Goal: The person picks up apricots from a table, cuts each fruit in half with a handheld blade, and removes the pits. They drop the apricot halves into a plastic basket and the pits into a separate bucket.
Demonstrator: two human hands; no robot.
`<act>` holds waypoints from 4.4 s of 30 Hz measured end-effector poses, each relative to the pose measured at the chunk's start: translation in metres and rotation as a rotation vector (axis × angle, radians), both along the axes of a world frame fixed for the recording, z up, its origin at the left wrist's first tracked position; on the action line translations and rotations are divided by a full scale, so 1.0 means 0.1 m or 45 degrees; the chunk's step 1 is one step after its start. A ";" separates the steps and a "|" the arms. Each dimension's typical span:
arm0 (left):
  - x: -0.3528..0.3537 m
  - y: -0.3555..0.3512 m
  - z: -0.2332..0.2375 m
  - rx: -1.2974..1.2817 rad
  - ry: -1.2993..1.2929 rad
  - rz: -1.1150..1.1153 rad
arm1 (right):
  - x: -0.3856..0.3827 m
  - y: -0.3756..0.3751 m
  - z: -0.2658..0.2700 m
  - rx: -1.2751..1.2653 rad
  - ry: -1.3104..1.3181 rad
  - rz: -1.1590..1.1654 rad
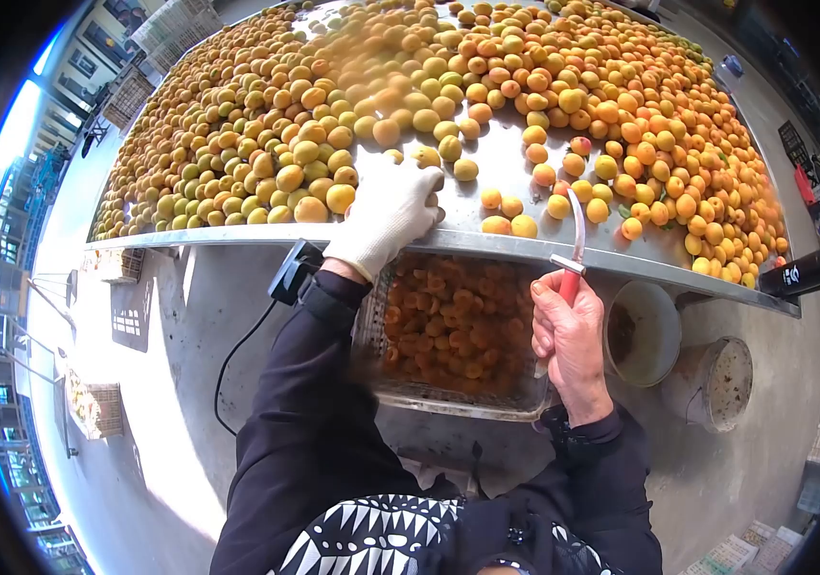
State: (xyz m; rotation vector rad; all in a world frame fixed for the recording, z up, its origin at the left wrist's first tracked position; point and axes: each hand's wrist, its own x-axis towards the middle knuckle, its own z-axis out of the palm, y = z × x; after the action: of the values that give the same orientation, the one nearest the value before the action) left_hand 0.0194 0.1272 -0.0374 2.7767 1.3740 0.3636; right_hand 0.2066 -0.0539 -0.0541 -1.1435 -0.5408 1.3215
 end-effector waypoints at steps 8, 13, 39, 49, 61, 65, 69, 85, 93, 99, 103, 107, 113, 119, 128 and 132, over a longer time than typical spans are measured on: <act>0.03 0.13 -0.19 0.103 -0.115 -0.136 | -0.08 0.03 -0.04 0.007 -0.007 0.017; -0.07 0.04 -0.01 0.107 -0.097 0.064 | -0.12 0.05 -0.05 -0.001 -0.054 0.059; -0.08 1.27 -0.15 -0.069 0.031 0.538 | -0.13 0.07 -0.12 -0.051 -0.236 0.291; -0.12 0.63 0.35 0.055 -0.377 0.316 | -0.21 0.07 -0.03 0.120 -0.219 0.122; 0.16 -1.32 0.36 -0.076 -0.668 -0.353 | -0.13 -0.07 0.09 0.216 0.314 0.175; 0.15 -1.29 0.32 -0.882 -1.162 -0.305 | 0.04 -0.12 0.05 0.335 0.273 0.185; 0.20 -1.27 0.25 -1.079 -1.261 -0.380 | 0.05 -0.12 0.14 0.387 0.267 0.220; 0.03 -1.17 0.15 -1.141 -1.538 -0.110 | -0.17 0.01 0.02 0.256 0.363 0.221; -0.12 -1.10 0.23 -1.067 -1.809 -0.052 | -0.34 -0.18 -0.02 0.347 -0.740 0.253; -0.15 -1.11 0.26 -0.901 -1.779 -0.116 | -0.38 -0.21 -0.04 0.688 -1.005 0.229; -0.15 -1.13 0.29 -0.899 -1.829 -0.128 | -0.42 -0.21 -0.02 0.701 -0.974 0.277; -0.13 -1.17 0.33 -0.916 -1.892 -0.100 | -0.42 -0.22 0.00 0.680 -1.014 0.294; -0.18 -1.20 0.27 -0.768 -1.731 -0.065 | -0.47 -0.26 -0.03 0.526 -0.878 0.415; -0.19 -1.24 0.23 -0.491 -1.614 -0.099 | -0.54 -0.22 -0.14 0.640 -0.926 0.396; -0.21 -1.25 0.22 -0.522 -1.618 -0.041 | -0.61 -0.14 -0.32 0.694 -0.878 0.394; -0.18 -1.18 0.15 -0.749 -1.747 0.049 | -0.60 -0.10 -0.35 0.641 -1.035 0.386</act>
State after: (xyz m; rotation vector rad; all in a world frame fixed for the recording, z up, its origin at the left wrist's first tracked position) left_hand 0.0017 0.0095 -0.0223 1.3667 0.8710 1.2549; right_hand 0.1467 -0.0639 -0.0890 -1.1616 -1.5934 0.8327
